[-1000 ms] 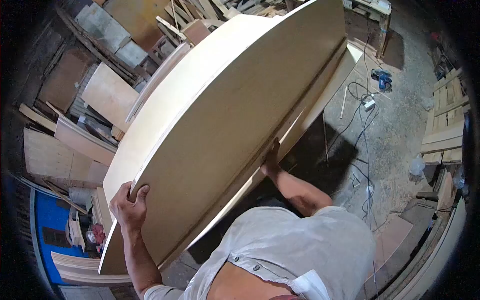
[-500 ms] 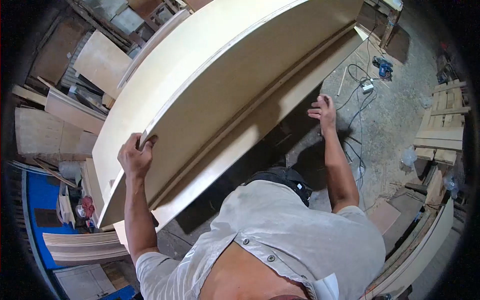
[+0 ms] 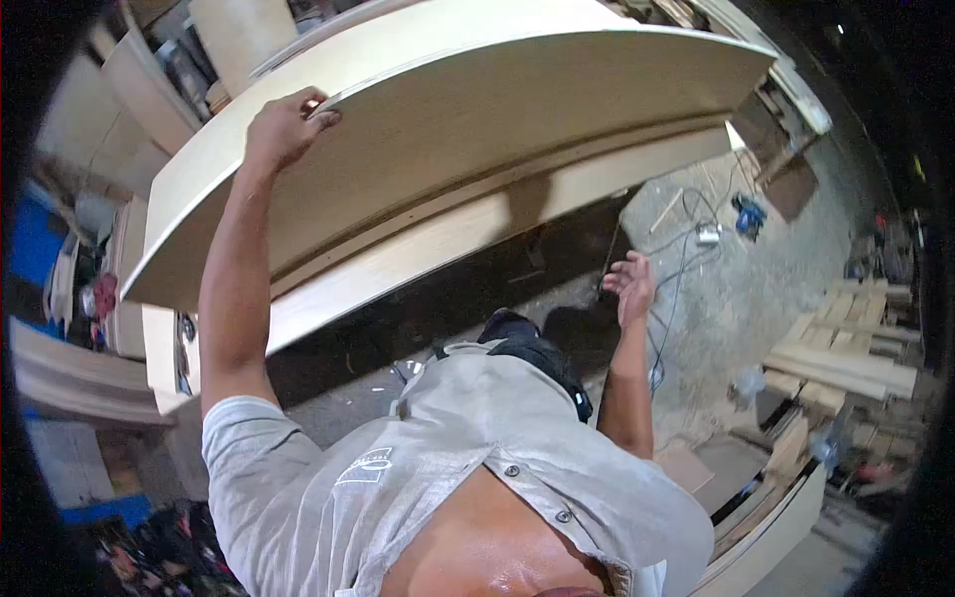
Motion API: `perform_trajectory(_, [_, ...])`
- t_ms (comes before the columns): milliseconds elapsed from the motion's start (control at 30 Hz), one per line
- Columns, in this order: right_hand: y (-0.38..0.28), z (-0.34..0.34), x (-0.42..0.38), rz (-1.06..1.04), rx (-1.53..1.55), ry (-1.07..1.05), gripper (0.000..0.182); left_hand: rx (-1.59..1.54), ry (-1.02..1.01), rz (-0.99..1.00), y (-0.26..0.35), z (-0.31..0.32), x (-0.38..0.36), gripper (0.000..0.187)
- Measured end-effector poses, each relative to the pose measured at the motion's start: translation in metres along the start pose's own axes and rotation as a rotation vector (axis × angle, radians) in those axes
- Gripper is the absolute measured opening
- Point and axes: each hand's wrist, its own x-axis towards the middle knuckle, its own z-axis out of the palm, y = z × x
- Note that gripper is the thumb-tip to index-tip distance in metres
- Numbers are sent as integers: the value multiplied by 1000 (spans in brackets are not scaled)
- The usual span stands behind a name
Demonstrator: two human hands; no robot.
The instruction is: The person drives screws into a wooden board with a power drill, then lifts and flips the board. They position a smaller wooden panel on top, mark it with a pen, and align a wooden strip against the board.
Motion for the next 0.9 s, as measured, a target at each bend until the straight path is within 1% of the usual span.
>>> perform_trajectory(67, [8, -3, 3, 59, -22, -49, 41, -18, 90, 24, -9, 9, -4, 34])
perform_trajectory(100, [5, -1, 5, 61, -29, -89, 41, -12, 108, -12, -3, 7, -13, 34])
perform_trajectory(167, [-1, 6, 15, 74, -67, -125, 41, -147, 77, -155, 21, -1, -24, 27])
perform_trajectory(200, [-4, 5, 20, 44, -75, -155, 41, -140, 105, -186, 20, 4, -27, 27])
perform_trajectory(267, [-12, -3, 28, 53, -111, -230, 44, 108, 385, 46, 10, 34, -30, 28])
perform_trajectory(300, [-17, -8, 31, 68, -147, -260, 46, 118, 405, 16, 6, 42, -33, 28])
perform_trajectory(367, [-31, -21, 32, 67, -149, -317, 45, 26, 530, 28, 4, 52, -37, 34])
perform_trajectory(400, [-38, -31, 32, 81, -143, -297, 44, 19, 590, 16, 8, 54, -38, 33])
perform_trajectory(433, [-42, -39, 32, 97, -130, -276, 44, 34, 606, -1, 11, 52, -37, 33])
perform_trajectory(467, [-47, -49, 32, 100, -126, -297, 44, 14, 569, -27, 13, 51, -36, 31])
perform_trajectory(533, [-58, -82, 30, 98, -179, -258, 47, -33, 490, -97, 19, 47, -38, 27])
perform_trajectory(567, [-61, -97, 27, 105, -177, -272, 47, -22, 492, -109, 22, 45, -38, 27])
perform_trajectory(633, [-68, -121, 19, 137, -116, -163, 46, -77, 508, -113, 24, 47, -41, 28])
perform_trajectory(667, [-68, -136, 14, 143, -122, -180, 46, -70, 511, -131, 28, 51, -44, 28])
perform_trajectory(733, [-68, -157, 10, 156, -82, -118, 47, 41, 599, -142, 36, 51, -47, 29])
perform_trajectory(767, [-66, -164, 8, 156, -81, -135, 47, 50, 608, -152, 37, 50, -48, 29])
perform_trajectory(833, [-64, -172, -2, 170, -87, -78, 48, 66, 616, -156, 43, 51, -52, 32])
perform_trajectory(867, [-60, -173, -4, 166, -83, -79, 48, 67, 622, -153, 43, 54, -50, 32])
perform_trajectory(900, [-57, -173, -5, 190, -86, -95, 49, 83, 674, -134, 43, 57, -50, 33])
